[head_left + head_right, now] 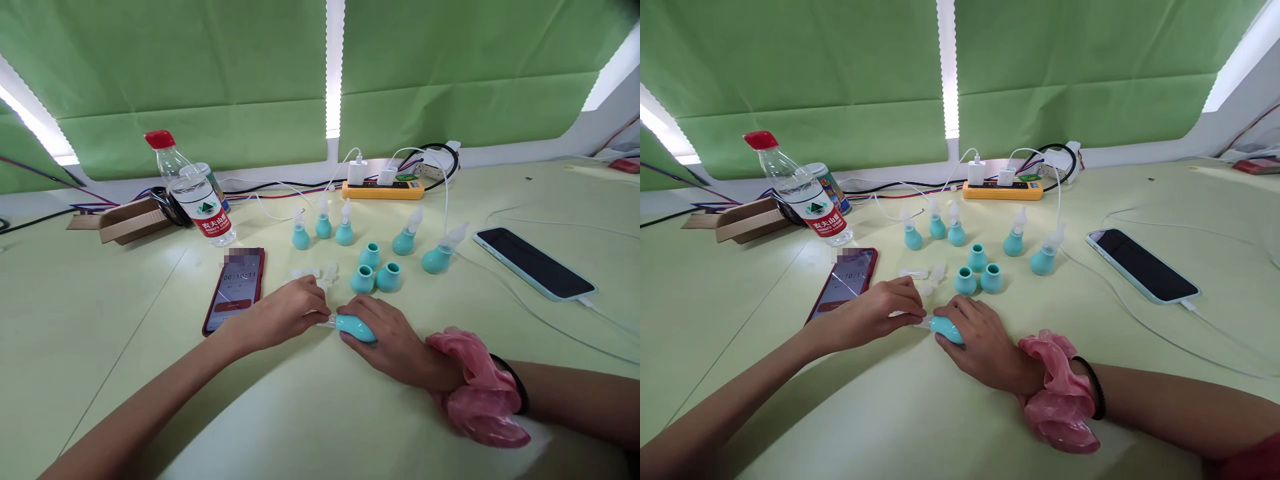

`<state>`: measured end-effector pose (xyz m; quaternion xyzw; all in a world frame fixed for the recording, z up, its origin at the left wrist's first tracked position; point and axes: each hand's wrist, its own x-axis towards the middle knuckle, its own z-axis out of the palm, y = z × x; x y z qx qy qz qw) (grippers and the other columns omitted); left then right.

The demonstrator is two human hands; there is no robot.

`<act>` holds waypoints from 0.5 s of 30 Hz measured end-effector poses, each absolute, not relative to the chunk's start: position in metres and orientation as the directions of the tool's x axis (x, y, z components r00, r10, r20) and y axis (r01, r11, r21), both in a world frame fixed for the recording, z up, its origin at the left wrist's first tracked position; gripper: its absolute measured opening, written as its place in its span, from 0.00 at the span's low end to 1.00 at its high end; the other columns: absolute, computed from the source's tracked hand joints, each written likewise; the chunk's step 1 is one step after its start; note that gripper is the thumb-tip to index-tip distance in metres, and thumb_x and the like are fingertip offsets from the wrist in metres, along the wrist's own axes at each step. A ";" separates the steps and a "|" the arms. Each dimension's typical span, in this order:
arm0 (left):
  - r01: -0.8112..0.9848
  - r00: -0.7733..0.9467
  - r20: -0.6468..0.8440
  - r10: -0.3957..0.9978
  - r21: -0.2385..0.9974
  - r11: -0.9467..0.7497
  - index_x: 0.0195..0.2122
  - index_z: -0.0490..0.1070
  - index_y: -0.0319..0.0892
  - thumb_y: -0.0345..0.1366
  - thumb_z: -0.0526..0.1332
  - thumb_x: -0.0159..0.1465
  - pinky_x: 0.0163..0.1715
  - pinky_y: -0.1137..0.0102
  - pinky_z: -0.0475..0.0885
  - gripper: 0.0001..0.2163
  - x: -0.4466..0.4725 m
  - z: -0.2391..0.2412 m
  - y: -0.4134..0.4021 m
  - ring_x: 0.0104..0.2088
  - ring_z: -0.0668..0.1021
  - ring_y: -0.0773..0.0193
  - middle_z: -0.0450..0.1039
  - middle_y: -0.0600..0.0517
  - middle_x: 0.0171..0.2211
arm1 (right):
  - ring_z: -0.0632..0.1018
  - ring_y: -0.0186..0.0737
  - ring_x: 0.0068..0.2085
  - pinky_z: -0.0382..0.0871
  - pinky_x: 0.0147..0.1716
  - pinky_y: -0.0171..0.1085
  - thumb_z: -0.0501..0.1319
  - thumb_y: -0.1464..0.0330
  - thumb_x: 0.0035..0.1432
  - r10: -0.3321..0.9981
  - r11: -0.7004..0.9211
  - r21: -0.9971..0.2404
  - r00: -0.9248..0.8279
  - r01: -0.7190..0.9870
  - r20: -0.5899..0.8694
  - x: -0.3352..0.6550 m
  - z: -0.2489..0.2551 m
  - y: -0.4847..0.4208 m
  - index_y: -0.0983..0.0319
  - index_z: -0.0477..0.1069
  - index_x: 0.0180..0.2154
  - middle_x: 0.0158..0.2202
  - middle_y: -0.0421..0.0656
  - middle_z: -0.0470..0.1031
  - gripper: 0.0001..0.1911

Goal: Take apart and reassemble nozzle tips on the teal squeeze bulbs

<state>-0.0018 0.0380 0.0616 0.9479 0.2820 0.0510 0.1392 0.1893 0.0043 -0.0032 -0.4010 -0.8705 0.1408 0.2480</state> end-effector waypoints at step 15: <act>0.530 0.846 -0.067 0.530 -0.016 -0.848 0.25 0.66 0.36 0.26 0.50 0.59 0.28 0.70 0.65 0.08 0.006 0.056 0.030 0.29 0.67 0.62 0.67 0.49 0.23 | 0.70 0.39 0.34 0.60 0.32 0.38 0.53 0.69 0.55 0.733 0.681 -0.370 -0.586 0.632 0.346 0.189 -0.004 0.004 0.62 0.64 0.38 0.33 0.43 0.69 0.08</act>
